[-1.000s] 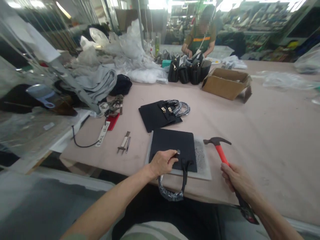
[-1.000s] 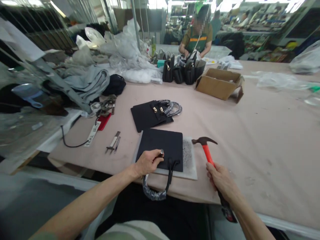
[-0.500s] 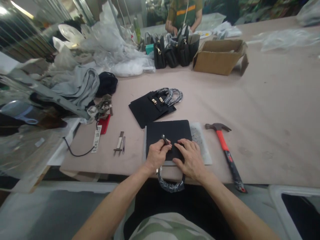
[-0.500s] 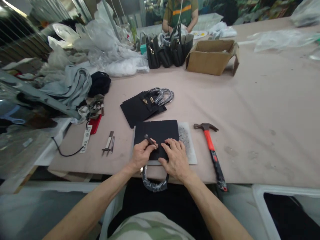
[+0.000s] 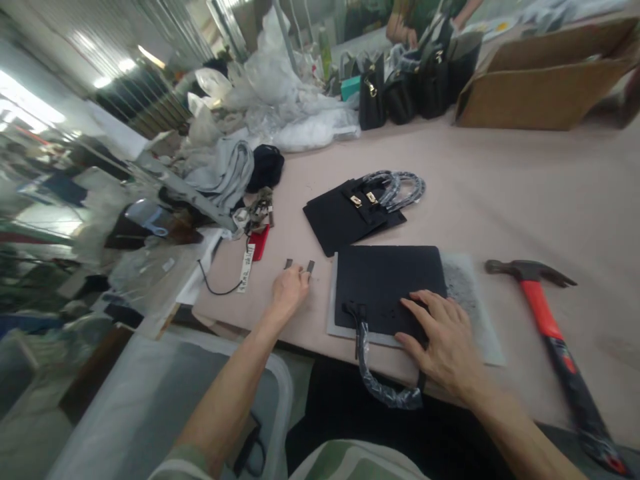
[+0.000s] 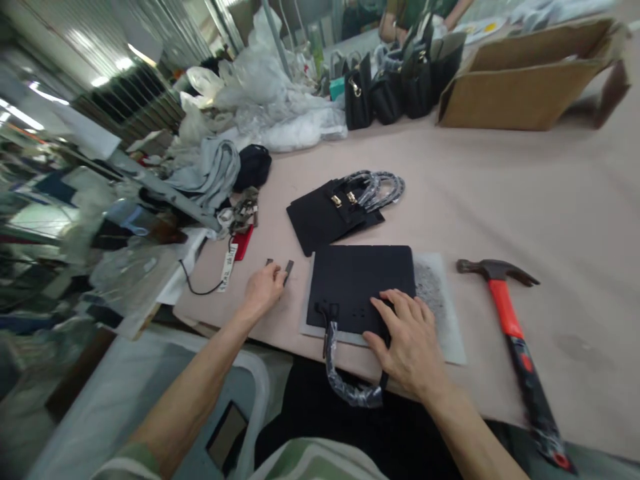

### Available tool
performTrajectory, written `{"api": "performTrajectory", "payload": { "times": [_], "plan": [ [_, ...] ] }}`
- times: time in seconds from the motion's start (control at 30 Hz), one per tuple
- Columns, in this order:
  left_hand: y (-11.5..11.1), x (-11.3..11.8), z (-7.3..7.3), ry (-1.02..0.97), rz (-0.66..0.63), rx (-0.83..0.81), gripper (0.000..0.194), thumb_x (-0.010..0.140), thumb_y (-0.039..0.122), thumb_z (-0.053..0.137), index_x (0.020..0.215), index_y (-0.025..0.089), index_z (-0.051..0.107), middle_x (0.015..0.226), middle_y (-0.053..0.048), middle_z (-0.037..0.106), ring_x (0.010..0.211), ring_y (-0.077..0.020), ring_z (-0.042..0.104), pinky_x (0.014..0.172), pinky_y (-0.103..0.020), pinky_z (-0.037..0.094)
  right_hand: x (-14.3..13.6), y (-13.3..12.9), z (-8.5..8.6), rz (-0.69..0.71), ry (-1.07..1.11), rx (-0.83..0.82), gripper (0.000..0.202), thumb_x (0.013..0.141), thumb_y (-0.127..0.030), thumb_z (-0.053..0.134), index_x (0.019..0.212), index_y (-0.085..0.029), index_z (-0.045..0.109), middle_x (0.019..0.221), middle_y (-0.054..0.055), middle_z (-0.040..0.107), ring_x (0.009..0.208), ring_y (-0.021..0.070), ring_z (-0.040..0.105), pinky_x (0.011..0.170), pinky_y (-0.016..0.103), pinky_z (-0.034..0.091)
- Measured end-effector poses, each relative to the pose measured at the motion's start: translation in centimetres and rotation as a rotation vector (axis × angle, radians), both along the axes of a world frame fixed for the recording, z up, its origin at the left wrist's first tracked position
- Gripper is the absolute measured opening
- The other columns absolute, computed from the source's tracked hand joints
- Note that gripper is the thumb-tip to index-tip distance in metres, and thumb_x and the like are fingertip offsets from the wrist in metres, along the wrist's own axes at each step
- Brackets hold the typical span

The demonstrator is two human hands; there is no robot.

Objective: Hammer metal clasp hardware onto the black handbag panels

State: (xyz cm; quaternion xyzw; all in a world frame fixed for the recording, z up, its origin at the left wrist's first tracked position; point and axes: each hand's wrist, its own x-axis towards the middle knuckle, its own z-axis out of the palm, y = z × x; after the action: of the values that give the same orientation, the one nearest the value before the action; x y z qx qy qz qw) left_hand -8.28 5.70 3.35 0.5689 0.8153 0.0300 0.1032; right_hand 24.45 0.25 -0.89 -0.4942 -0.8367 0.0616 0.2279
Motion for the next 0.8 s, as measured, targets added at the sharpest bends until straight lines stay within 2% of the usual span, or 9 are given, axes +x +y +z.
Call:
{"api": "performTrajectory", "payload": {
  "times": [0.13, 0.3, 0.43, 0.5, 0.63, 0.73, 0.8],
  "plan": [
    [0.6, -1.6, 0.3, 0.017, 0.073, 0.034, 0.027, 0.096, 0.030, 0.053, 0.105, 0.022, 0.077, 0.107, -0.012, 0.078, 0.104, -0.0265, 0.071, 0.088, -0.033, 0.050, 0.1, 0.4, -0.5, 0.014, -0.005, 0.065, 0.044, 0.096, -0.045, 0.052, 0.129, -0.018, 0.059, 0.135, 0.016, 0.058, 0.128, 0.0371, 0.052, 0.109, 0.059, 0.037],
    [1.7, -4.5, 0.7, 0.003, 0.126, -0.011, 0.023, 0.091, 0.032, 0.059, 0.095, 0.021, 0.079, 0.102, -0.012, 0.079, 0.101, -0.0257, 0.072, 0.084, -0.031, 0.049, 0.0, 0.6, -0.5, 0.021, -0.011, 0.101, 0.044, 0.096, -0.048, 0.049, 0.126, -0.017, 0.061, 0.132, 0.017, 0.060, 0.124, 0.0383, 0.054, 0.104, 0.060, 0.040],
    [1.9, -5.8, 1.0, -0.016, 0.122, -0.069, 0.027, 0.082, 0.043, 0.069, 0.084, 0.018, 0.077, 0.092, -0.014, 0.079, 0.093, -0.0277, 0.073, 0.078, -0.031, 0.050, 0.0, 0.8, -0.8, 0.023, 0.002, 0.113, 0.045, 0.095, -0.050, 0.049, 0.126, -0.018, 0.062, 0.130, 0.018, 0.061, 0.121, 0.0396, 0.054, 0.103, 0.061, 0.041],
    [1.7, -5.9, 0.9, -0.022, 0.114, -0.082, 0.027, 0.076, 0.045, 0.074, 0.082, 0.018, 0.076, 0.090, -0.016, 0.079, 0.091, -0.0293, 0.073, 0.076, -0.032, 0.050, 0.0, 0.8, -0.9, 0.019, 0.004, 0.109, 0.046, 0.095, -0.050, 0.050, 0.126, -0.018, 0.061, 0.131, 0.018, 0.060, 0.122, 0.0400, 0.054, 0.102, 0.061, 0.042],
    [1.5, -5.0, 0.7, -0.012, 0.086, -0.094, 0.026, 0.079, 0.044, 0.072, 0.086, 0.019, 0.075, 0.099, -0.018, 0.079, 0.099, -0.0308, 0.073, 0.082, -0.034, 0.050, -0.1, 0.8, -1.0, 0.013, -0.001, 0.077, 0.046, 0.095, -0.049, 0.051, 0.127, -0.018, 0.061, 0.132, 0.017, 0.060, 0.122, 0.0399, 0.053, 0.101, 0.060, 0.042],
    [1.8, -4.0, 0.5, -0.025, 0.075, -0.189, 0.027, 0.079, 0.045, 0.071, 0.076, 0.018, 0.073, 0.087, -0.018, 0.078, 0.097, -0.0312, 0.074, 0.081, -0.033, 0.051, -0.2, 0.5, -0.5, 0.007, -0.003, 0.037, 0.047, 0.094, -0.049, 0.053, 0.128, -0.018, 0.061, 0.134, 0.017, 0.058, 0.123, 0.0384, 0.052, 0.105, 0.060, 0.040],
    [2.1, -3.5, 0.4, -0.033, 0.079, -0.230, 0.024, 0.078, 0.040, 0.070, 0.069, 0.018, 0.071, 0.076, -0.018, 0.076, 0.094, -0.0324, 0.075, 0.079, -0.034, 0.052, -0.4, 0.2, -0.1, 0.004, 0.000, 0.016, 0.047, 0.094, -0.048, 0.055, 0.129, -0.017, 0.060, 0.135, 0.016, 0.057, 0.126, 0.0373, 0.051, 0.107, 0.059, 0.038]
  ]
}}
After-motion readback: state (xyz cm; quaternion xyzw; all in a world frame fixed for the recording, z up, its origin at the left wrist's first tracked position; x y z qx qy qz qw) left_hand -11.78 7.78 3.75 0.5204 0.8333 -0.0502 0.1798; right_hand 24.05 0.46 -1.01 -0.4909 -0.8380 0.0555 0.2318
